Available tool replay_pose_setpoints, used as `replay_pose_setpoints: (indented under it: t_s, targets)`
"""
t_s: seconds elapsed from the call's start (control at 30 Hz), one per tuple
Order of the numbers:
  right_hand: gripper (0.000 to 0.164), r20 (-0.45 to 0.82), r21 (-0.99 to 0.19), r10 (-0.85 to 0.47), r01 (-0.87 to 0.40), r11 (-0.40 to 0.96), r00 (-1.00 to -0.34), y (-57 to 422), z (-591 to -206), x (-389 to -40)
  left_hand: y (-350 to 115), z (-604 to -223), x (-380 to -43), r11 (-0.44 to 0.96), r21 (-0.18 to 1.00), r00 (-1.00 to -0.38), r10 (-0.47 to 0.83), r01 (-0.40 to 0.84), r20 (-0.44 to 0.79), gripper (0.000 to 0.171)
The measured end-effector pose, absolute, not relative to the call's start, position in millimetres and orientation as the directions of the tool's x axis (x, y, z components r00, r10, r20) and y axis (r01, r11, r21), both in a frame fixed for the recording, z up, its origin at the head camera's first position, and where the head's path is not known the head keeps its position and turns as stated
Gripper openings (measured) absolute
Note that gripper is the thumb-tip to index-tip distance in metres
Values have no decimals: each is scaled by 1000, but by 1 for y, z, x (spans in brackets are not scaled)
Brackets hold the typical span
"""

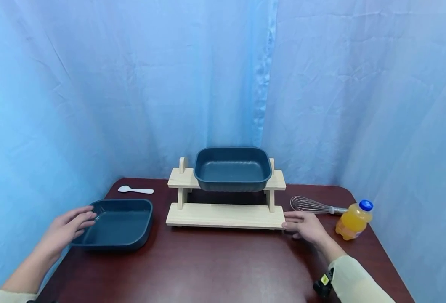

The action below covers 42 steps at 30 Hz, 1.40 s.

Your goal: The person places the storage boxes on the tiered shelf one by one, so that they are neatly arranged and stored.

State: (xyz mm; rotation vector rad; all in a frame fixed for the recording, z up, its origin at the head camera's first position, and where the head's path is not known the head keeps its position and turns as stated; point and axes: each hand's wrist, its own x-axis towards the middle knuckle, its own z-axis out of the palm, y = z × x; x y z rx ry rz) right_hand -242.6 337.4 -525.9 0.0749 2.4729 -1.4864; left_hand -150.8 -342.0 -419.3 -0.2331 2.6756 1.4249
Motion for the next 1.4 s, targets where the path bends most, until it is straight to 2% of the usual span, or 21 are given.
replay_pose_setpoints:
  t_s: [0.23,0.57,0.73,1.4]
  targets:
    - [65,-245,-869,-101,172,465,-964,338,-524,-242,-367,-440,-136,475,809,-937,-225,-345,-267,82]
    - [66,-247,-875,-96,179,449,-964,337,-526,-244,-381,-469,-133,392,816,-882,-383,-424,-274,78]
    - [65,-251,-871,-90,184,455,-964,338,-526,-244,-382,-487,-135,363,820,-869,-401,-442,-291,82]
    - [65,-255,-862,-85,186,472,-963,337,-526,-244,-381,-520,-141,270,861,-836,-477,-431,-270,77]
